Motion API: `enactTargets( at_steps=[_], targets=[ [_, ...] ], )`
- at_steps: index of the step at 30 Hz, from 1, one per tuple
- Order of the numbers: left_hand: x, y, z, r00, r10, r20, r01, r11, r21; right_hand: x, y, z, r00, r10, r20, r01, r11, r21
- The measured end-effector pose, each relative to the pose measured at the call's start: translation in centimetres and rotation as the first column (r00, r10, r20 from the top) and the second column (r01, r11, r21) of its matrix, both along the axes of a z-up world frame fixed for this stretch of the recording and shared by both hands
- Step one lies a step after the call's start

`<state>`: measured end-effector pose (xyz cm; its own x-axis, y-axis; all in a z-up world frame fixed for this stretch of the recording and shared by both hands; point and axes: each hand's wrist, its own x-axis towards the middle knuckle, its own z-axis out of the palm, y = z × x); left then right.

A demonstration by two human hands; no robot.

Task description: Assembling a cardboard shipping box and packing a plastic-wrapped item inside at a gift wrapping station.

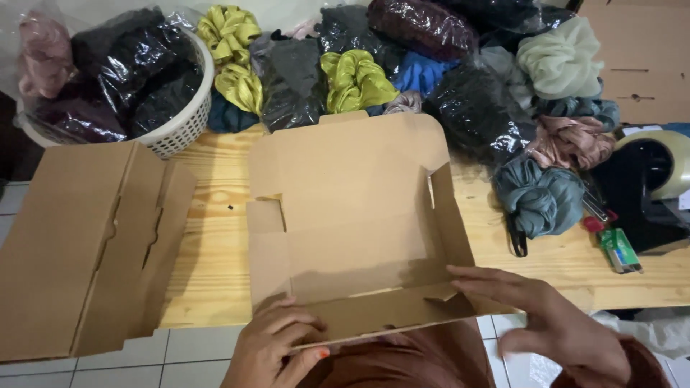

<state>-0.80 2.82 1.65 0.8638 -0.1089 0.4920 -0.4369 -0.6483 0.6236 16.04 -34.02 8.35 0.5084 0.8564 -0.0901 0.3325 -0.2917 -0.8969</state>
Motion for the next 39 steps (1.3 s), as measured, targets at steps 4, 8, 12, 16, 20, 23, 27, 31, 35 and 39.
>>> enactTargets(
  at_steps=[4,8,12,16,20,23,27,31,35,39],
  targets=[
    [-0.2,-0.3,1.7,0.998,0.057,-0.027,-0.058,0.998,-0.03,-0.8,0.7,-1.3,0.923,-0.094,0.373,0.118,0.992,-0.044],
    [-2.5,2.1,1.3,0.978,0.139,-0.155,-0.119,0.984,0.133,-0.6,0.0,-2.6,0.928,-0.128,0.351,0.16,0.985,-0.063],
    [-4.9,6.7,-0.4,0.856,0.181,-0.484,-0.111,0.979,0.169,-0.5,0.1,-2.5,0.939,-0.162,0.304,0.182,0.983,-0.036],
    [-4.5,6.3,0.4,0.919,0.211,-0.333,-0.132,0.961,0.244,-0.5,0.0,-2.5,0.949,-0.146,0.28,0.17,0.983,-0.064],
    [-4.0,6.9,-1.0,0.94,0.173,-0.294,-0.158,0.985,0.074,-0.4,0.2,-1.9,0.962,-0.122,0.244,0.147,0.985,-0.087],
    [-3.1,6.8,0.4,0.937,0.11,-0.33,-0.139,0.988,-0.066,-0.4,-0.2,-2.2,0.96,-0.102,0.259,0.131,0.987,-0.097],
    [-1.4,6.5,2.5,0.97,-0.024,-0.241,-0.014,0.988,-0.152,-0.2,-0.6,-2.5,0.975,-0.085,0.207,0.115,0.984,-0.136],
    [-0.2,6.0,2.6,0.971,-0.034,-0.236,-0.018,0.977,-0.213,-0.1,-0.7,-2.8,0.972,-0.113,0.208,0.142,0.981,-0.134],
    [0.5,6.1,0.0,0.997,0.053,-0.055,-0.069,0.932,-0.355,-0.1,-0.3,-2.9,0.961,-0.107,0.255,0.129,0.989,-0.071],
    [0.5,6.0,-0.7,0.996,0.062,-0.06,-0.083,0.871,-0.483,0.2,-0.7,-3.6,0.968,-0.071,0.239,0.102,0.988,-0.119]
  ],
)
